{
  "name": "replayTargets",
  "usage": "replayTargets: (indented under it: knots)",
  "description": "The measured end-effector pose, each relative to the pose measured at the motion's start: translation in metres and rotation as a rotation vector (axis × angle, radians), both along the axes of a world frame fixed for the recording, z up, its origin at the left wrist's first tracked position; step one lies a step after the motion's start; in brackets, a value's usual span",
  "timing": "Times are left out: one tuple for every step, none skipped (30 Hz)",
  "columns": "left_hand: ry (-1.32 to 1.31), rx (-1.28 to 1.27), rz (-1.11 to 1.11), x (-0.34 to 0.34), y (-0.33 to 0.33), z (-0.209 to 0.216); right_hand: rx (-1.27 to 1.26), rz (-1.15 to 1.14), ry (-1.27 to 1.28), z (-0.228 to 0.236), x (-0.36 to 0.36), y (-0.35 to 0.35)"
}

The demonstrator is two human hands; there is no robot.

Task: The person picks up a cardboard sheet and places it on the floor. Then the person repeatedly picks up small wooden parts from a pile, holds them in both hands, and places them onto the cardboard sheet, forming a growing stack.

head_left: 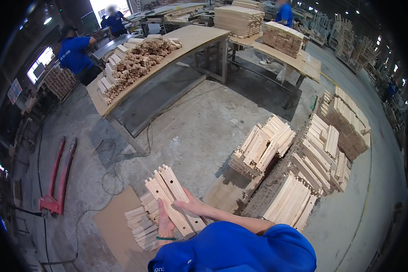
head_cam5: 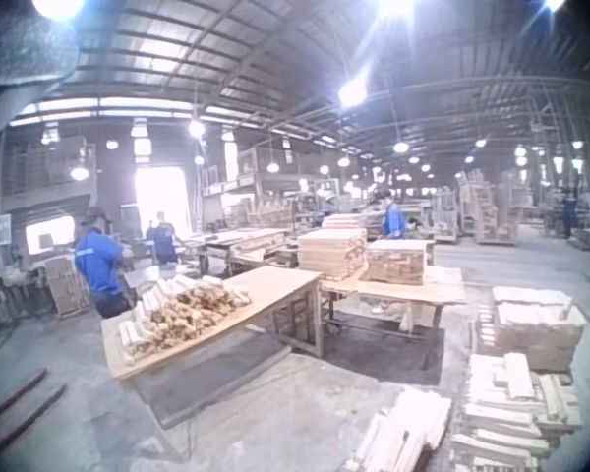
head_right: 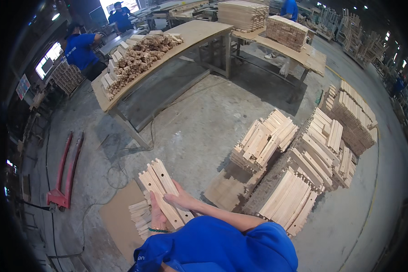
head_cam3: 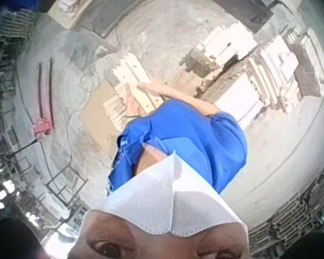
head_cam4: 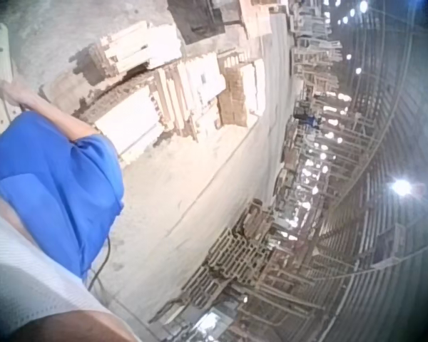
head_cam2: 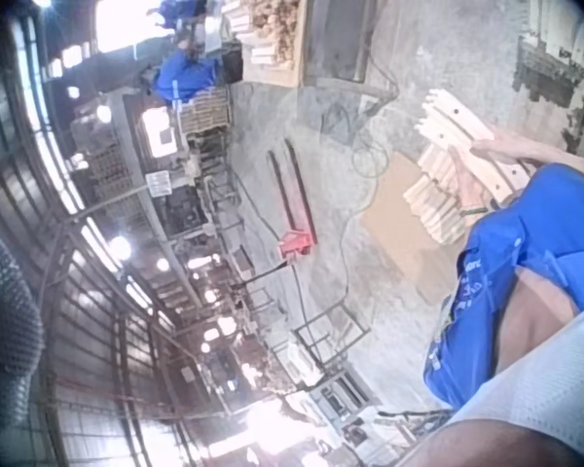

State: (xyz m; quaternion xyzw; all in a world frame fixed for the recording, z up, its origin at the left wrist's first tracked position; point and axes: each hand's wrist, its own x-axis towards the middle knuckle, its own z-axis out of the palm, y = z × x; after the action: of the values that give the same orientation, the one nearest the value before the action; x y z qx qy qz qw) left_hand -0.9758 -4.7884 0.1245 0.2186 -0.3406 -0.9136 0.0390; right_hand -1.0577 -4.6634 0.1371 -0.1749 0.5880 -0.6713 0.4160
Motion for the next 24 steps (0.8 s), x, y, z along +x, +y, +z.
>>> replayTargets:
  knots:
    - [-0.006,-0.030,0.016,-0.001,0.003,0.005,0.029,0.009,-0.027,-0.002,0.001,0.001]
    - [0.008,-0.033,0.009,-0.001,0.004,0.005,0.008,0.006,-0.042,-0.005,0.000,0.002]
    - [0.022,-0.036,0.003,-0.002,0.005,0.004,-0.012,0.004,-0.057,-0.009,-0.001,0.002]
    - [0.037,-0.040,-0.003,-0.003,0.004,0.003,-0.034,0.003,-0.072,-0.013,-0.001,0.002]
    - [0.027,-0.037,-0.016,-0.002,0.003,0.001,-0.051,0.017,-0.055,-0.017,-0.002,0.002]
    - [0.018,-0.034,-0.029,0.000,0.003,-0.001,-0.069,0.030,-0.038,-0.021,-0.002,0.002]
    - [0.010,-0.024,-0.051,-0.002,0.005,0.000,-0.080,0.035,-0.019,-0.025,-0.003,0.005]
    - [-0.017,-0.019,-0.077,-0.004,0.007,0.001,-0.056,0.043,-0.035,-0.029,-0.004,0.008]
    - [-0.043,-0.013,-0.105,-0.006,0.010,0.001,-0.031,0.050,-0.051,-0.032,-0.005,0.011]
    - [-0.074,-0.015,-0.124,-0.006,0.010,0.005,-0.014,0.065,-0.070,-0.029,-0.007,0.011]
    - [-0.084,-0.023,-0.117,-0.006,0.010,0.003,-0.051,0.068,-0.094,-0.026,-0.007,0.013]
    - [-0.100,-0.034,-0.101,0.000,0.006,-0.003,-0.092,0.079,-0.123,-0.016,-0.004,0.012]
    - [-0.116,-0.045,-0.086,0.006,0.001,-0.009,-0.133,0.089,-0.152,-0.010,-0.003,0.010]
    - [-0.097,-0.052,-0.090,0.005,0.003,-0.011,-0.122,0.076,-0.162,-0.013,-0.006,0.014]
    - [-0.078,-0.059,-0.094,0.004,0.005,-0.012,-0.111,0.063,-0.172,-0.018,-0.008,0.017]
    - [-0.069,-0.066,-0.094,0.004,0.007,-0.010,-0.101,0.053,-0.190,-0.019,-0.008,0.019]
    - [-0.073,-0.084,-0.078,0.002,0.009,-0.009,-0.096,0.033,-0.187,-0.021,-0.007,0.020]
    - [-0.077,-0.103,-0.061,-0.002,0.011,-0.007,-0.090,0.013,-0.183,-0.022,-0.008,0.020]
    - [-0.085,-0.119,-0.044,-0.005,0.015,-0.003,-0.081,-0.006,-0.184,-0.022,-0.007,0.020]
    - [-0.084,-0.124,-0.025,-0.007,0.018,0.001,-0.070,0.007,-0.154,-0.022,-0.009,0.020]
    - [-0.083,-0.129,-0.005,-0.009,0.022,0.005,-0.058,0.020,-0.125,-0.022,-0.011,0.021]
    - [-0.077,-0.138,0.019,-0.011,0.024,0.009,-0.049,0.038,-0.090,-0.021,-0.014,0.021]
    - [-0.082,-0.150,0.019,-0.013,0.025,0.010,-0.074,0.015,-0.095,-0.019,-0.015,0.023]
    - [-0.087,-0.162,0.019,-0.015,0.024,0.012,-0.098,-0.009,-0.099,-0.018,-0.017,0.024]
